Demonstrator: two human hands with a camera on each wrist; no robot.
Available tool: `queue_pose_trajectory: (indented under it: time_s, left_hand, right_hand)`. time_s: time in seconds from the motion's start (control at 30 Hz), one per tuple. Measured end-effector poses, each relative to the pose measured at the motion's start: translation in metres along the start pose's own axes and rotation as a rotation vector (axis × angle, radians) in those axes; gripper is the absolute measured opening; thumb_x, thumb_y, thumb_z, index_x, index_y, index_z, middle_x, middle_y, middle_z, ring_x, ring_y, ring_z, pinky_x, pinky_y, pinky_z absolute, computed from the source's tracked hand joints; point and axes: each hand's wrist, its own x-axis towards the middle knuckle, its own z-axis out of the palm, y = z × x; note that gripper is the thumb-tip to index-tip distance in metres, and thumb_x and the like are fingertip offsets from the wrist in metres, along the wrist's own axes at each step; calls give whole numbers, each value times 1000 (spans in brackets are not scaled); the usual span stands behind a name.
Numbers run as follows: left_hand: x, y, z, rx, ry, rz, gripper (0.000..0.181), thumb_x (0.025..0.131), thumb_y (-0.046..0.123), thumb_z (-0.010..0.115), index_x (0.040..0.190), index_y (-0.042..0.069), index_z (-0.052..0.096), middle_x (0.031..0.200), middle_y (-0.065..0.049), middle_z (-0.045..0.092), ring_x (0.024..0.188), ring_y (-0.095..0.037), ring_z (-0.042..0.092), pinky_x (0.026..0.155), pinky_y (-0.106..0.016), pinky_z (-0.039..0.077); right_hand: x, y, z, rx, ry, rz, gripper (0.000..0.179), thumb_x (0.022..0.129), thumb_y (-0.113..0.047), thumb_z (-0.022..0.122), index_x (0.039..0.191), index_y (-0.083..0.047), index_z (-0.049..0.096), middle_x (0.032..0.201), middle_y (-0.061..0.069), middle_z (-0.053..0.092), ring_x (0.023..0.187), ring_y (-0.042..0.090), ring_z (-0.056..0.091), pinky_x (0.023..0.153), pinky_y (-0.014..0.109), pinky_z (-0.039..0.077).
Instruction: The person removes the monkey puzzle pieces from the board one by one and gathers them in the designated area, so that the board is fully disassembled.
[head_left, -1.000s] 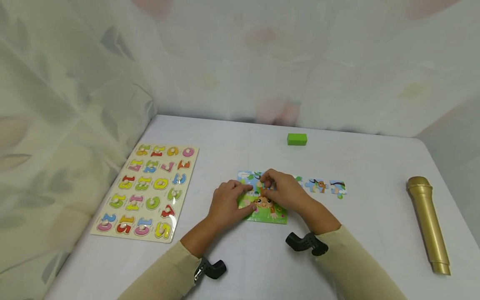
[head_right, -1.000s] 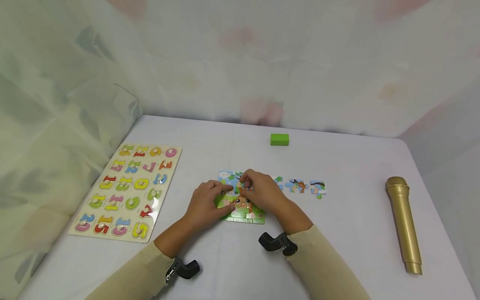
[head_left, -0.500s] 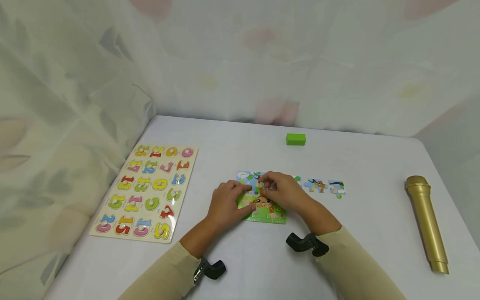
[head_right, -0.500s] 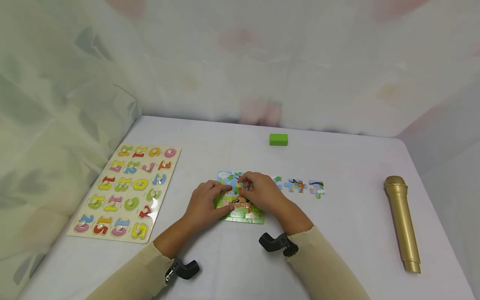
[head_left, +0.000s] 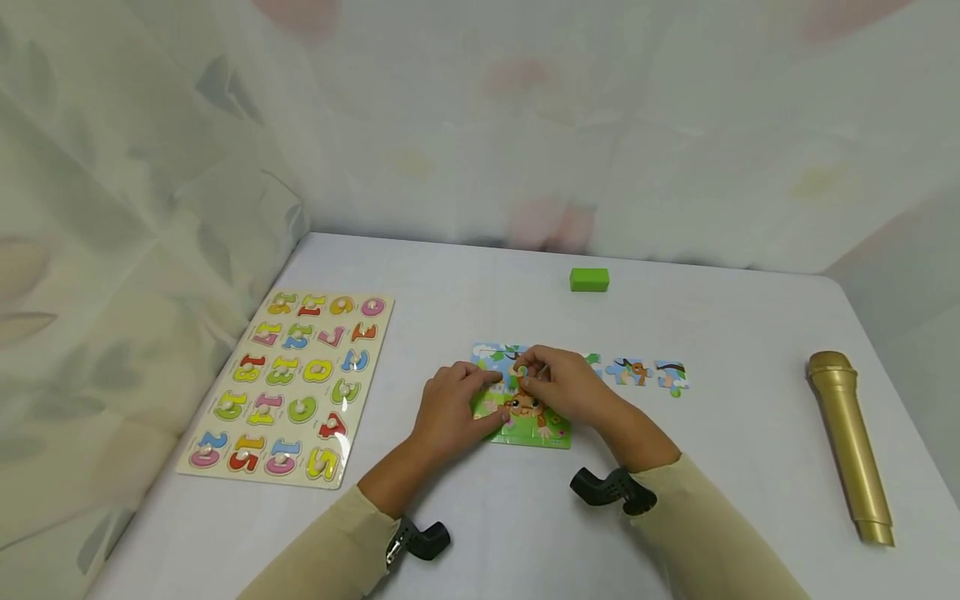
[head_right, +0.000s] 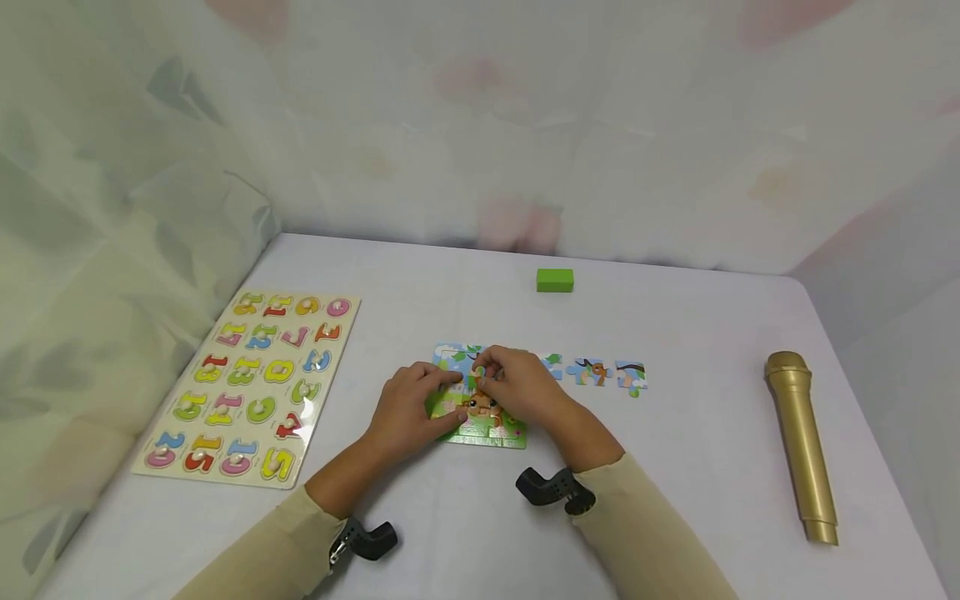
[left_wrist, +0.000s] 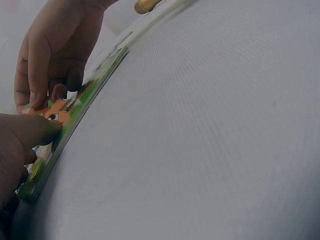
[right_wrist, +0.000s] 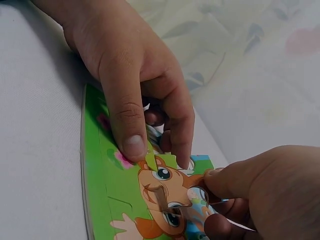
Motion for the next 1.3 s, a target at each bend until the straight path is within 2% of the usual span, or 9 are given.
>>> queue_pose_trajectory:
  time_s: [0.47, 0.8, 1.13, 1.3]
  left_hand:
    - [0, -1, 0, -10, -13, -1, 57, 87, 45, 87, 135, 18, 74, 120, -4, 64, 108, -27, 56, 89, -48, 44]
    - [0, -2, 0, -11, -18, -6, 56, 88, 43, 86, 136, 19, 73, 120, -4, 64, 109, -27, 56, 90, -48, 43]
    - [1, -3, 2, 11, -14, 2, 57, 87, 44, 86, 137, 19, 73, 122, -4, 64, 110, -28, 56, 92, -50, 43]
    - [1, -6, 3, 15, -17, -7, 58, 87, 45, 87, 137, 20, 73, 124, -3, 64, 112, -27, 56, 94, -51, 44]
  right_hand:
    - [1, -3, -2, -31, -25, 39, 11, 103, -18, 68, 110, -11, 72, 92, -1, 67, 79, 15, 60, 75, 36, 50]
    - [-2, -5, -7, 26, -31, 39, 10, 103, -17, 66, 109, -11, 71, 90, 1, 66, 75, 17, 61, 71, 36, 51]
    - [-16, 5, -22, 15, -15, 46, 6, 102, -16, 65, 102, -12, 70, 90, 1, 63, 81, 21, 56, 72, 38, 47]
    - [-22, 12, -28, 43, -9, 61, 6, 103, -18, 66, 102, -12, 69, 88, 2, 61, 81, 21, 54, 72, 38, 45]
